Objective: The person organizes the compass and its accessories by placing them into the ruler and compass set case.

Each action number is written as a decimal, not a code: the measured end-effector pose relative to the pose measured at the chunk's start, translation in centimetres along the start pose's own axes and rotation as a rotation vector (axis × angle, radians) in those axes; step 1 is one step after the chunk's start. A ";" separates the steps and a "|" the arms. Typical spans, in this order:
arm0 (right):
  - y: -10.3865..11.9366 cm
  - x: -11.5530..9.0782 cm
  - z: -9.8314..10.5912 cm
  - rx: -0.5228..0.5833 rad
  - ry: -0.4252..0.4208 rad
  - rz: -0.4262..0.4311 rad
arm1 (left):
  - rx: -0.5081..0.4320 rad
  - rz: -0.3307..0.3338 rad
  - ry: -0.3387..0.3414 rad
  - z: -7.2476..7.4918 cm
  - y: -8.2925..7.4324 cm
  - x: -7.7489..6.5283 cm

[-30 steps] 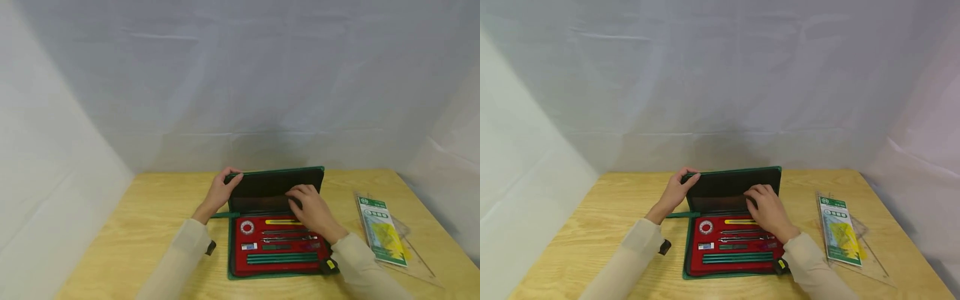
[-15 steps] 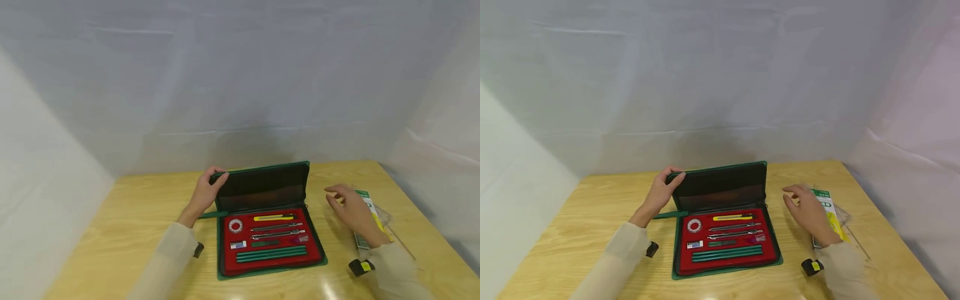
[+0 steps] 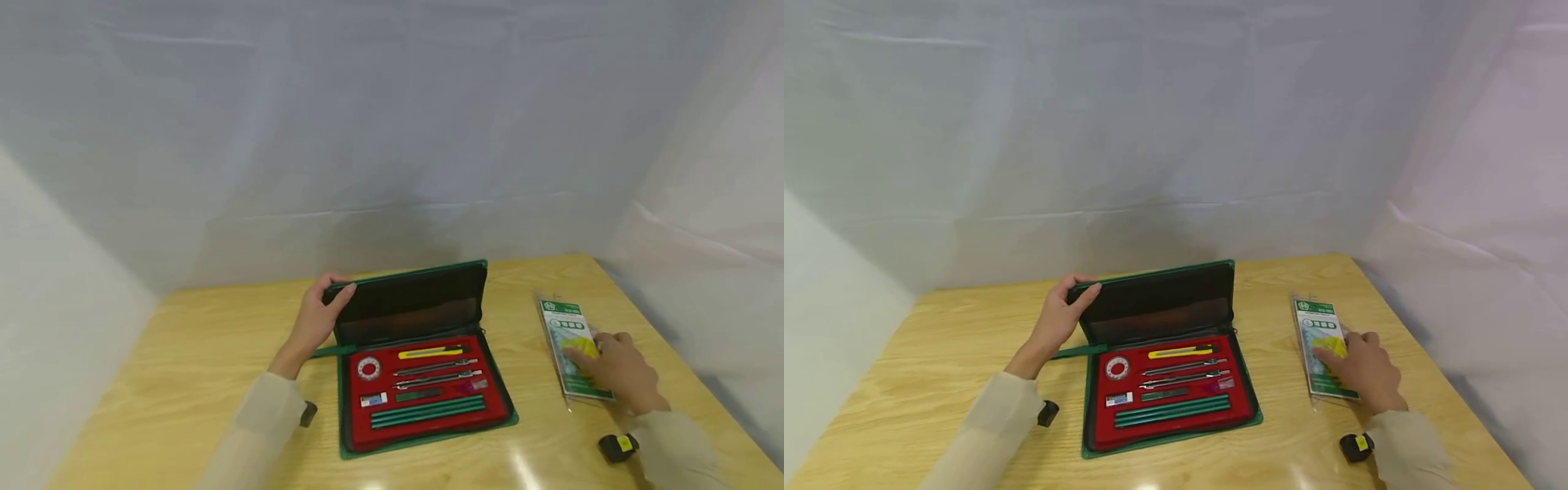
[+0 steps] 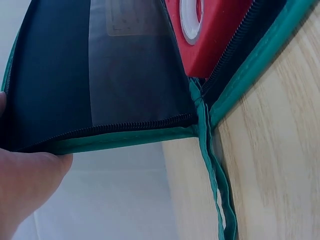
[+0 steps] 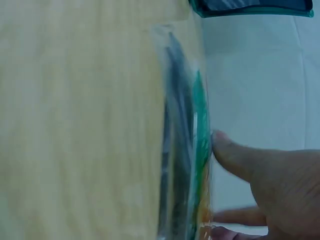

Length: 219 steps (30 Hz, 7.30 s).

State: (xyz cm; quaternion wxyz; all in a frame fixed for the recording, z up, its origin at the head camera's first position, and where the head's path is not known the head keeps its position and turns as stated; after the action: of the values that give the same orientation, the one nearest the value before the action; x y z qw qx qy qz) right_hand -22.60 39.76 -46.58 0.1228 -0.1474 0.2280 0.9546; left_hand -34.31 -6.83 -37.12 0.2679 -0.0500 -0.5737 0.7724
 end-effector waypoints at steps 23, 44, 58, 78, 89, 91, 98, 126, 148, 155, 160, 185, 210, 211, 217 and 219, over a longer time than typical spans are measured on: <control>-2.3 0.6 1.3 0.164 -0.191 0.032 | 0.003 -0.014 -0.017 -0.3 0.0 0.2; 7.0 0.1 3.0 0.147 -0.543 0.715 | -0.005 -0.069 -0.039 -1.5 0.1 1.0; 18.8 0.9 1.5 -0.002 -0.554 1.071 | -0.013 -0.092 -0.034 -2.3 0.2 1.0; 24.1 2.5 -2.6 -0.272 -0.517 1.026 | -0.046 -0.112 -0.014 -3.0 0.0 0.8; 24.0 3.1 -4.9 -0.378 -0.352 0.965 | -0.047 -0.132 0.004 -3.4 -0.1 0.8; 23.8 2.7 -5.1 -0.403 -0.380 0.963 | -0.046 -0.128 0.009 -3.5 0.0 0.9; 23.3 1.9 -5.3 -0.518 -0.435 0.862 | -0.064 -0.119 0.008 -3.5 2.9 2.2; 6.0 -0.3 2.0 -0.103 -0.177 0.144 | -0.018 -0.107 -0.021 -1.4 -0.4 -0.7; 0.8 0.6 1.1 0.096 -0.088 0.133 | -0.003 -0.114 -0.059 -0.7 3.3 0.0; 0.5 0.8 1.3 0.228 -0.141 0.204 | -0.004 -0.117 -0.060 -0.8 3.5 0.1; 1.5 1.3 1.2 0.389 -0.057 0.311 | -0.003 -0.112 -0.063 -1.1 2.1 -0.2; 16.9 1.1 1.3 0.476 -0.131 0.788 | -0.021 -0.138 -0.037 -2.6 0.0 0.4; 23.9 1.7 -4.0 -0.237 -0.408 0.866 | -0.016 -0.137 -0.040 -3.3 0.2 0.1; 23.7 1.8 -4.1 -0.213 -0.415 0.856 | -0.015 -0.137 -0.037 -3.3 0.2 0.1; 23.5 1.8 -4.3 -0.205 -0.425 0.848 | -0.019 -0.147 -0.029 -3.5 0.1 0.2; 23.5 1.9 -4.5 -0.250 -0.398 0.846 | -0.025 -0.150 -0.026 -3.6 0.0 0.2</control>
State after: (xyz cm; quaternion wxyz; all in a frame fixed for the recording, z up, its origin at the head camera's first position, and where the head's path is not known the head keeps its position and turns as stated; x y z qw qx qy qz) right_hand -30.45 17.57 -41.66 -0.2537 0.1301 0.1238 0.9505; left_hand -33.07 -3.68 -38.26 0.3169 -0.0002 -0.5889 0.7435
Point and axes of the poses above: each hand's wrist, its own x-axis towards the middle knuckle, its own z-axis out of the back of the hand, y = z × x, the point moved 4 cm from there along x, towards the middle knuckle, and after that the axes turned 13 degrees about y, right-handed, at the moved point
